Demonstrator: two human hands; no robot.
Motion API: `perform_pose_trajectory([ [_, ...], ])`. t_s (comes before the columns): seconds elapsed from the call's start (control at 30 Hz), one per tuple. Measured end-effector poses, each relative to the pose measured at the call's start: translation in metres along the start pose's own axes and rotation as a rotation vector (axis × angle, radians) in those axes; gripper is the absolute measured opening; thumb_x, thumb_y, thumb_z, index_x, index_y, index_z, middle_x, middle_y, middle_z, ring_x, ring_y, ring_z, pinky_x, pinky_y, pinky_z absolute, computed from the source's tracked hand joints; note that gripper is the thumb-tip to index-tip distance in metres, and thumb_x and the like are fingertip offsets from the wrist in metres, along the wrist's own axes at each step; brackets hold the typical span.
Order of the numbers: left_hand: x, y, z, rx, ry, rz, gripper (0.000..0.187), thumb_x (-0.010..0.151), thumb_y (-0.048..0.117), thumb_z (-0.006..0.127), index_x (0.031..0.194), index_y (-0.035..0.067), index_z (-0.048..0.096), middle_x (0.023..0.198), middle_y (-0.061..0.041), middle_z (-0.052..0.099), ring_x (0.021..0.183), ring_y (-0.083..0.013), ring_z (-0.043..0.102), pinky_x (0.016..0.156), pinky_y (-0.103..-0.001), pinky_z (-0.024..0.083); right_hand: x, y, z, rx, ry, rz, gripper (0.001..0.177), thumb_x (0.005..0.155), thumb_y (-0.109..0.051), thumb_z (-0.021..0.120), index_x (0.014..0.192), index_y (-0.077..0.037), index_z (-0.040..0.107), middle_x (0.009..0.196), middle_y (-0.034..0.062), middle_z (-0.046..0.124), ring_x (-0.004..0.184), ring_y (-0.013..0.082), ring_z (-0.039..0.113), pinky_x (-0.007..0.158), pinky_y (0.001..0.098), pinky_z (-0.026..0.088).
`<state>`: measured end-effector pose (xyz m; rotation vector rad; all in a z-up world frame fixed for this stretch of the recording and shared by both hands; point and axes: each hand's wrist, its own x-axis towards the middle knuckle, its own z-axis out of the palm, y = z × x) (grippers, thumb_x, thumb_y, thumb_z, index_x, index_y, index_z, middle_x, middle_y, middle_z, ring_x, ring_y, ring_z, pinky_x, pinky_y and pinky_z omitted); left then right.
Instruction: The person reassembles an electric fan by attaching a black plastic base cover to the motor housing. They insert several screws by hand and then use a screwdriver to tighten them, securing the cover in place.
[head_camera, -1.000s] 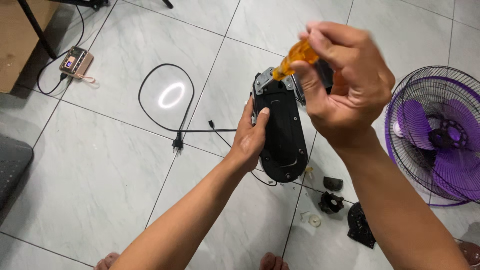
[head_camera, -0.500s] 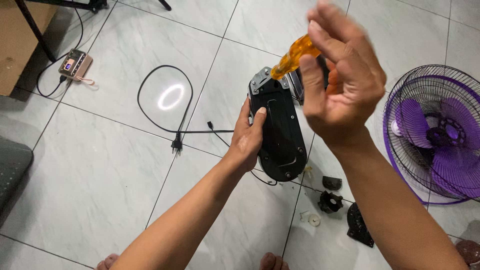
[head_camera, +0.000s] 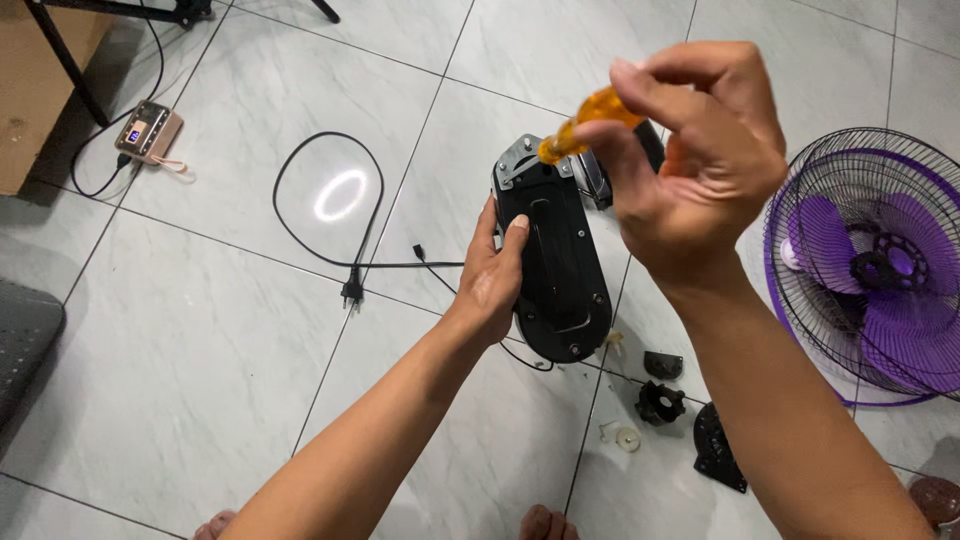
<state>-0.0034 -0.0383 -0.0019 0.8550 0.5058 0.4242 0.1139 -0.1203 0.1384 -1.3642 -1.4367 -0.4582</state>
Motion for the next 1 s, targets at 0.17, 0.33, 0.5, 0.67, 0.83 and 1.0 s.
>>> perform_pose_trajectory([
  [0.17, 0.000, 0.001, 0.001, 0.009, 0.033, -0.054, 0.059, 0.103, 0.021, 0.046, 0.159, 0.016, 0.026, 0.132, -0.015, 0.060, 0.112, -0.0212, 0.064, 0.094, -0.036, 0.057, 0.002, -0.003, 0.000, 0.001, 0.009, 0.154, 0.019, 0.095, -0.016, 0.076, 0.105, 0.000, 0.074, 0.111, 0.0103, 0.068, 0.103, 0.0216, 0.071, 0.090, 0.0295, 0.065],
  [0.33, 0.001, 0.002, 0.002, 0.018, 0.025, -0.026, 0.059, 0.104, 0.021, 0.047, 0.159, 0.014, 0.027, 0.135, -0.015, 0.060, 0.116, -0.0214, 0.063, 0.099, -0.035, 0.056, 0.002, -0.004, -0.001, 0.062, -0.016, 0.186, 0.022, 0.102, -0.014, 0.076, 0.120, 0.000, 0.073, 0.131, 0.0134, 0.067, 0.118, 0.0233, 0.070, 0.098, 0.0302, 0.064],
  [0.5, 0.000, 0.002, 0.002, 0.075, 0.076, -0.093, 0.061, 0.102, 0.022, 0.047, 0.159, 0.016, 0.025, 0.139, -0.013, 0.056, 0.121, -0.0220, 0.061, 0.100, -0.036, 0.055, 0.003, -0.005, -0.003, 0.046, -0.002, 0.145, 0.023, 0.094, -0.013, 0.081, 0.110, 0.001, 0.074, 0.113, 0.0158, 0.067, 0.103, 0.0229, 0.069, 0.088, 0.0305, 0.064],
  [0.67, 0.000, -0.002, 0.002, 0.044, 0.032, -0.028, 0.061, 0.103, 0.022, 0.048, 0.159, 0.013, 0.026, 0.141, -0.015, 0.056, 0.122, -0.0227, 0.060, 0.100, -0.035, 0.055, 0.001, -0.004, -0.005, 0.085, -0.040, 0.052, 0.021, 0.109, -0.014, 0.072, 0.126, -0.001, 0.069, 0.125, 0.0156, 0.068, 0.114, 0.0204, 0.070, 0.096, 0.0256, 0.062],
  [0.83, -0.001, -0.004, 0.000, 0.059, 0.021, 0.011, 0.060, 0.104, 0.021, 0.048, 0.160, 0.013, 0.028, 0.142, -0.013, 0.055, 0.122, -0.0206, 0.059, 0.101, -0.033, 0.053, -0.001, 0.001, -0.002, -0.012, -0.019, 0.005, 0.027, 0.099, -0.017, 0.077, 0.121, -0.001, 0.073, 0.118, 0.0158, 0.065, 0.104, 0.0220, 0.068, 0.084, 0.0227, 0.064],
  [1.0, 0.000, -0.003, 0.001, 0.011, 0.023, 0.003, 0.059, 0.104, 0.021, 0.049, 0.158, 0.013, 0.029, 0.137, -0.015, 0.059, 0.118, -0.0224, 0.062, 0.098, -0.034, 0.056, -0.006, 0.005, -0.002, 0.019, -0.015, 0.050, 0.019, 0.102, -0.011, 0.079, 0.116, 0.000, 0.073, 0.122, 0.0146, 0.068, 0.101, 0.0238, 0.073, 0.089, 0.0317, 0.067],
])
